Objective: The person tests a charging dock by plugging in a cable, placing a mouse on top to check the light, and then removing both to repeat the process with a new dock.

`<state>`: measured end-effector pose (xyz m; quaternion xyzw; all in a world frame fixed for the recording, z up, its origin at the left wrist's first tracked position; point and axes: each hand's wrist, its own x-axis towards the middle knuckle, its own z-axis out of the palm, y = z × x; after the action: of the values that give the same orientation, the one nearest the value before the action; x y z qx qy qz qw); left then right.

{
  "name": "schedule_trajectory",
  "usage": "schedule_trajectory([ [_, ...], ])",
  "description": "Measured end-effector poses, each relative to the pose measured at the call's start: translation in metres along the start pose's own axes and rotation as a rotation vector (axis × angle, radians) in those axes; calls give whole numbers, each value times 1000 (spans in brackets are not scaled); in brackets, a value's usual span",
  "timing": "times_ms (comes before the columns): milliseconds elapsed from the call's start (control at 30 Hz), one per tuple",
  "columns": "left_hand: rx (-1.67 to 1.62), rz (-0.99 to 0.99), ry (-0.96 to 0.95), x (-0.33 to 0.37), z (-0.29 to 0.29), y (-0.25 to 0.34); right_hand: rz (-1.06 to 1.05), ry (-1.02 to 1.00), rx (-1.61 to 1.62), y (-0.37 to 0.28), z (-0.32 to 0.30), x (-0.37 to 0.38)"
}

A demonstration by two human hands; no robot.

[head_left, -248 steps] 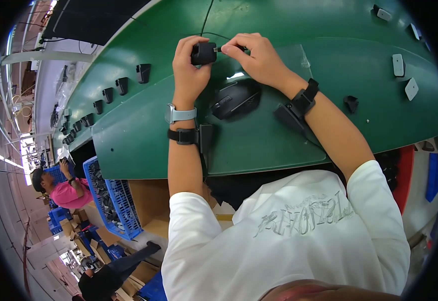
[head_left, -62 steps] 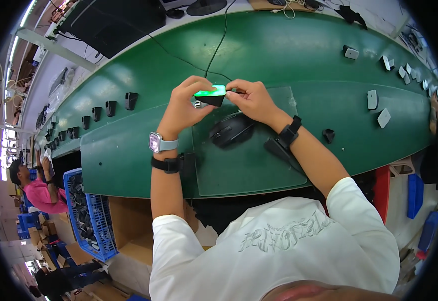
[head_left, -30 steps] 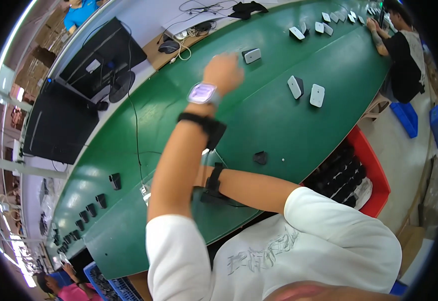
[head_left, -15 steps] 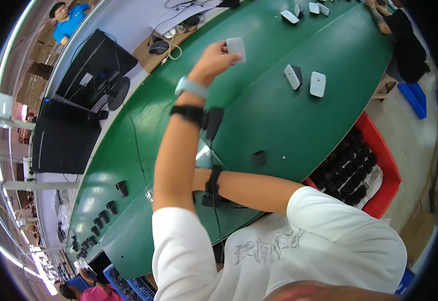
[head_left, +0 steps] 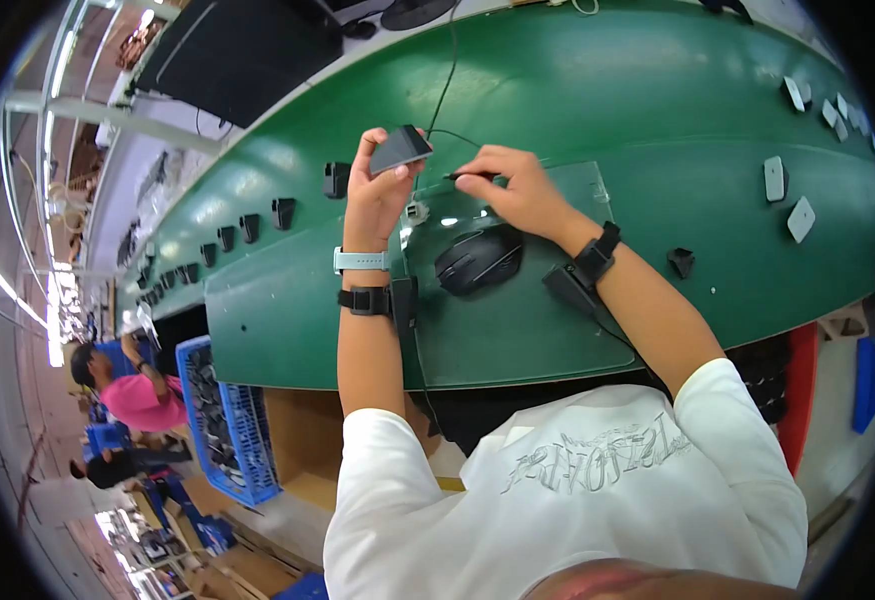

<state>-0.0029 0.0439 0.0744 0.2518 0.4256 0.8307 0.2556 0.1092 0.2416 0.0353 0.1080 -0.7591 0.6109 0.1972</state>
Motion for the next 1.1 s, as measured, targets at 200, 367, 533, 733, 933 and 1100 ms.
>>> schedule_trajectory([
  [200,220,-14,18,-24,-20,-12,106,5,64,5,2,1],
  [367,388,-20,54,-29,-10,-21,96,-60,48,5,5,1],
  [533,567,66,19,-27,-7,-29,141,-62,16,5,3,1],
  [733,560,16,0,-26,-6,-28,156,-63,-20,10,-2,0],
  [933,725,156,-75,-26,-9,-28,19,-40,-219,14,0,-3],
  [1100,854,197,-80,-25,-6,-33,-12,-69,-302,17,-2,-4],
])
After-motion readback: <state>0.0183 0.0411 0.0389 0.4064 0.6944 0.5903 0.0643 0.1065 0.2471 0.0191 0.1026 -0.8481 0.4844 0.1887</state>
